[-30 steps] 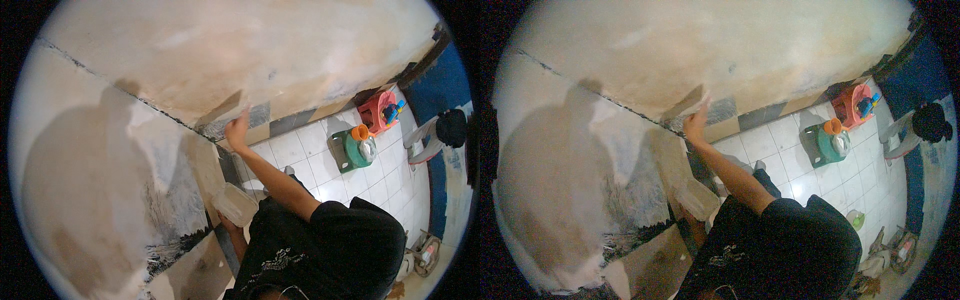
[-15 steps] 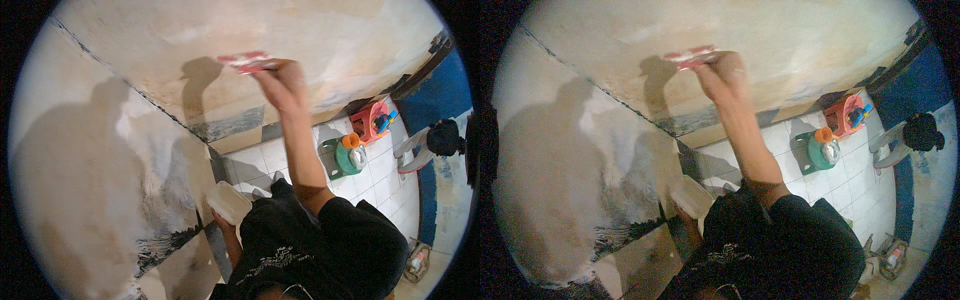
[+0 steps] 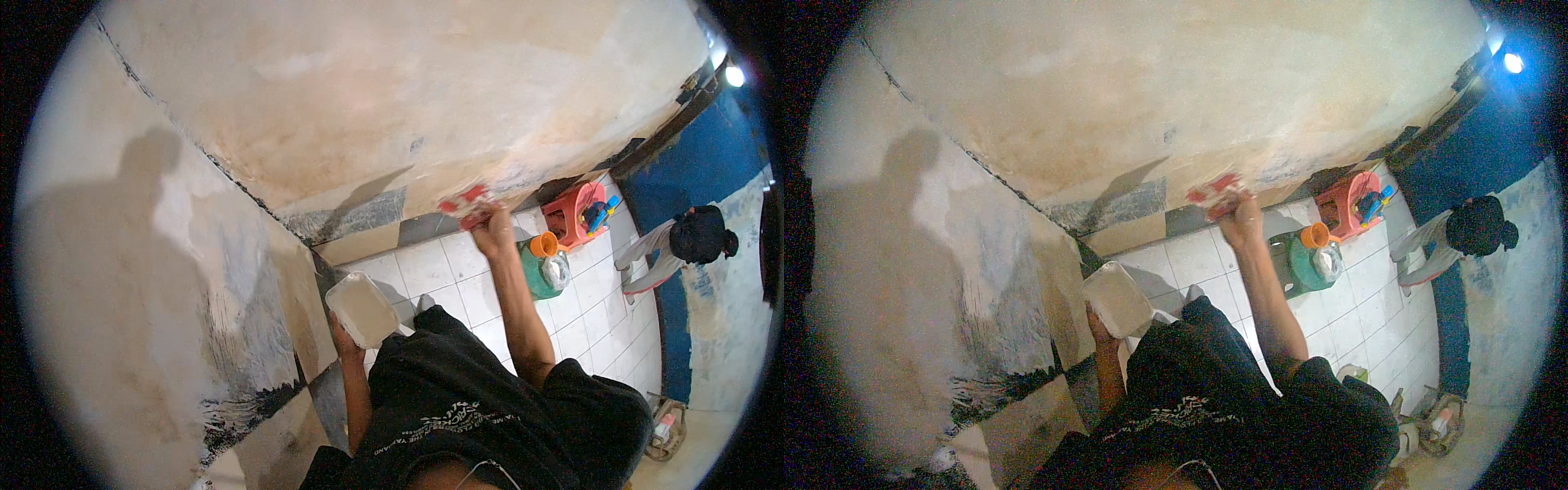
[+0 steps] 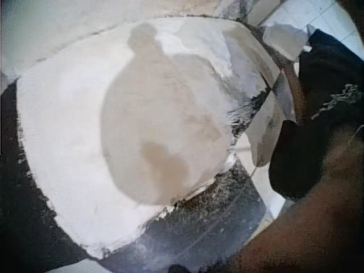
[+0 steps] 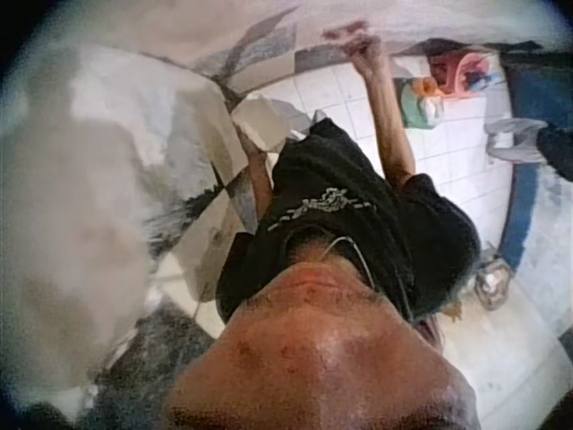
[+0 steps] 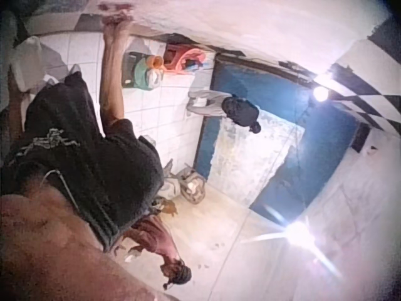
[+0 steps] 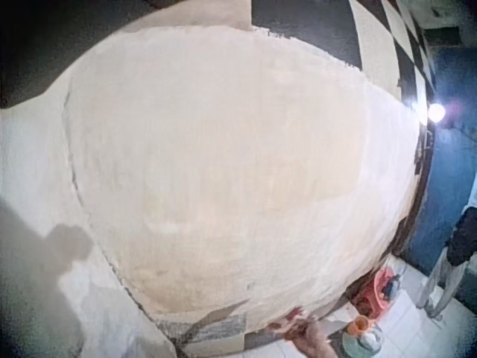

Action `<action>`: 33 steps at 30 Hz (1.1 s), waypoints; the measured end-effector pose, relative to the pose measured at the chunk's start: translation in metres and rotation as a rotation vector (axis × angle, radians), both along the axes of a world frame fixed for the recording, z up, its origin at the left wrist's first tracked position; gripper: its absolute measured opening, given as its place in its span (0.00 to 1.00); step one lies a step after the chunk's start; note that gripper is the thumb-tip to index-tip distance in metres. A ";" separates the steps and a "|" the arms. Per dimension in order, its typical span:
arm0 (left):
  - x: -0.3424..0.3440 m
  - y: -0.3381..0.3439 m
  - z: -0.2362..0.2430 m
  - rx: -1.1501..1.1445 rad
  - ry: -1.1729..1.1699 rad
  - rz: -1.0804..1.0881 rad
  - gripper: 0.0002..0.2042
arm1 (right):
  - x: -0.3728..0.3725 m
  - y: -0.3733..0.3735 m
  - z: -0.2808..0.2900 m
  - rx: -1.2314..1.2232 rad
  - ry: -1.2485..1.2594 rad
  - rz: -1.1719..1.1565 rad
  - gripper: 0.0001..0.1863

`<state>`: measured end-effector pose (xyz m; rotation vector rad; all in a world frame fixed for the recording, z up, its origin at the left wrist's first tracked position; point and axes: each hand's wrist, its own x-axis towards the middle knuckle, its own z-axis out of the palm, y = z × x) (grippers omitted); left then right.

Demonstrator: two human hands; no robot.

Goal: The person applies white putty to a wall using a scraper, dipping the scraper into a plastic container and smoothing the substance over the wall surface.

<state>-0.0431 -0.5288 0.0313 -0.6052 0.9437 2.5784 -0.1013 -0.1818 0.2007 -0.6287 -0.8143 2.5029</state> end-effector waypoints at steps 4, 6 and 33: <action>-0.008 -0.005 -0.003 0.068 -0.015 -0.031 0.28 | -0.007 -0.041 -0.009 -0.056 -0.017 0.004 0.09; -0.009 -0.008 -0.010 0.078 0.016 -0.017 0.29 | -0.011 -0.048 0.018 -0.056 0.069 0.067 0.06; -0.047 0.017 0.022 -0.008 0.165 -0.057 0.30 | -0.161 -0.058 0.333 2.574 0.199 -0.838 0.29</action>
